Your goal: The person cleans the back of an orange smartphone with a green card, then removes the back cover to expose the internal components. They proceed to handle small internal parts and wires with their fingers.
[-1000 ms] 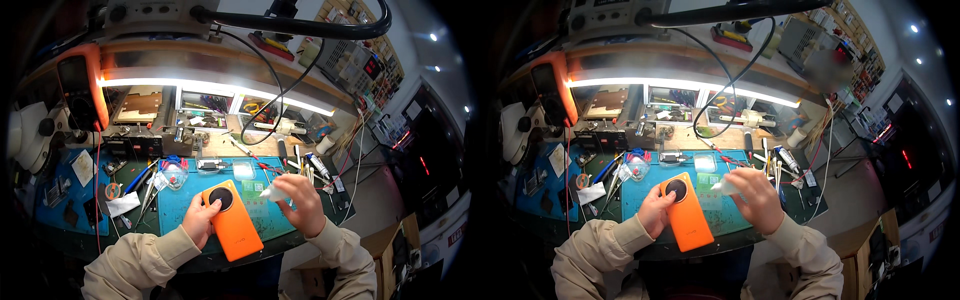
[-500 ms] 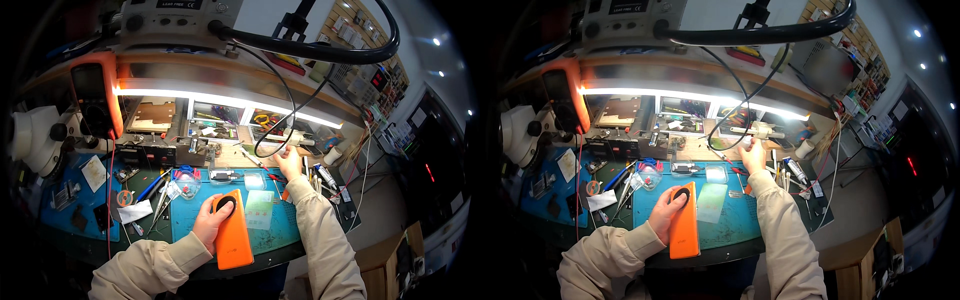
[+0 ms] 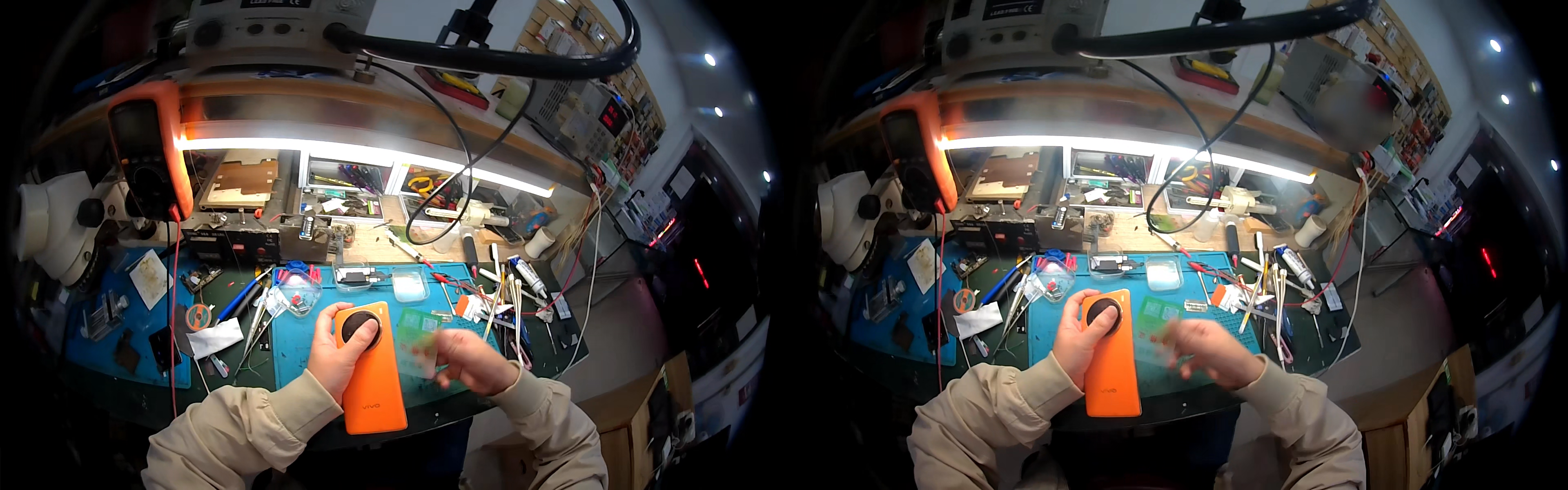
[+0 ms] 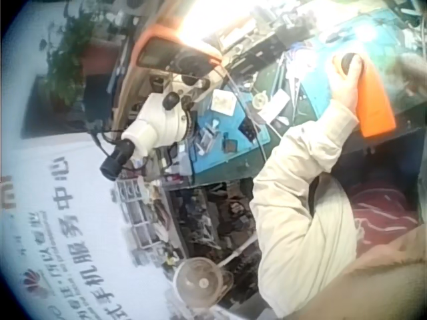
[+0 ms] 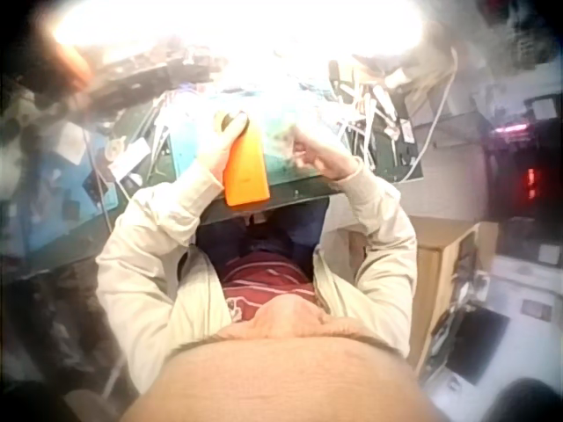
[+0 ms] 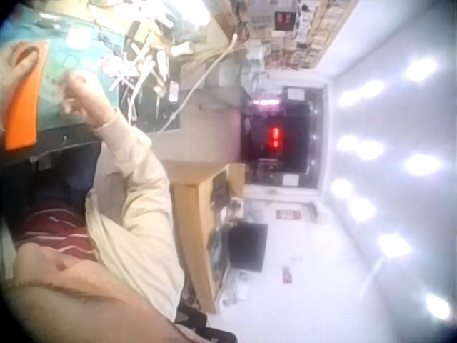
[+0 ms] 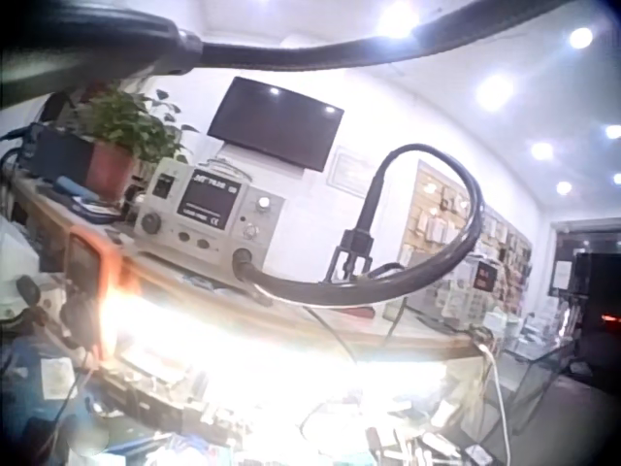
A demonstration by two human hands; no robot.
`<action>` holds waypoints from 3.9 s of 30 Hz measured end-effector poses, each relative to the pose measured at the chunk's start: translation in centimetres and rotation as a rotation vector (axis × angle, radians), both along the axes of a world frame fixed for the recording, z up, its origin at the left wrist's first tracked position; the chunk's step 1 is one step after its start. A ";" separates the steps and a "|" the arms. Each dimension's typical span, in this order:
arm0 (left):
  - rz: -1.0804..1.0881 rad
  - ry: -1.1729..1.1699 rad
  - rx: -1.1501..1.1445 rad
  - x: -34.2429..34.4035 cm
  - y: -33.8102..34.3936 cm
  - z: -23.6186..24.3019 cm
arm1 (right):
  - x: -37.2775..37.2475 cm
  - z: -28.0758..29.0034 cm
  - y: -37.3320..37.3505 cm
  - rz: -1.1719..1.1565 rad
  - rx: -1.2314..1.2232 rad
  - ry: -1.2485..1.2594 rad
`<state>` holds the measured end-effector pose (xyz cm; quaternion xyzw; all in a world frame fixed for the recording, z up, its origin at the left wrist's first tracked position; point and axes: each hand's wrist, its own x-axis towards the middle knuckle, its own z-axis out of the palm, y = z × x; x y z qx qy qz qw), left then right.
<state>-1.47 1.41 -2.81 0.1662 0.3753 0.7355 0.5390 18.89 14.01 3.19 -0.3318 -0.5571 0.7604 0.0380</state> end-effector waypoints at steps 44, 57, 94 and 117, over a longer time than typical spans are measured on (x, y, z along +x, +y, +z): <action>-0.121 0.924 0.049 -2.0 0.5 -0.4 | -1.4 -4.3 -3.4 -0.129 0.055 0.230; -0.104 0.773 0.011 -2.7 0.9 0.3 | -1.6 -3.4 -1.9 0.043 0.193 0.150; -0.191 1.000 0.020 -1.8 -0.1 0.3 | -1.6 -5.2 -2.6 -0.179 0.053 0.257; 0.054 1.060 0.058 0.3 -0.6 0.6 | -2.1 -5.5 -3.1 -0.310 0.055 0.310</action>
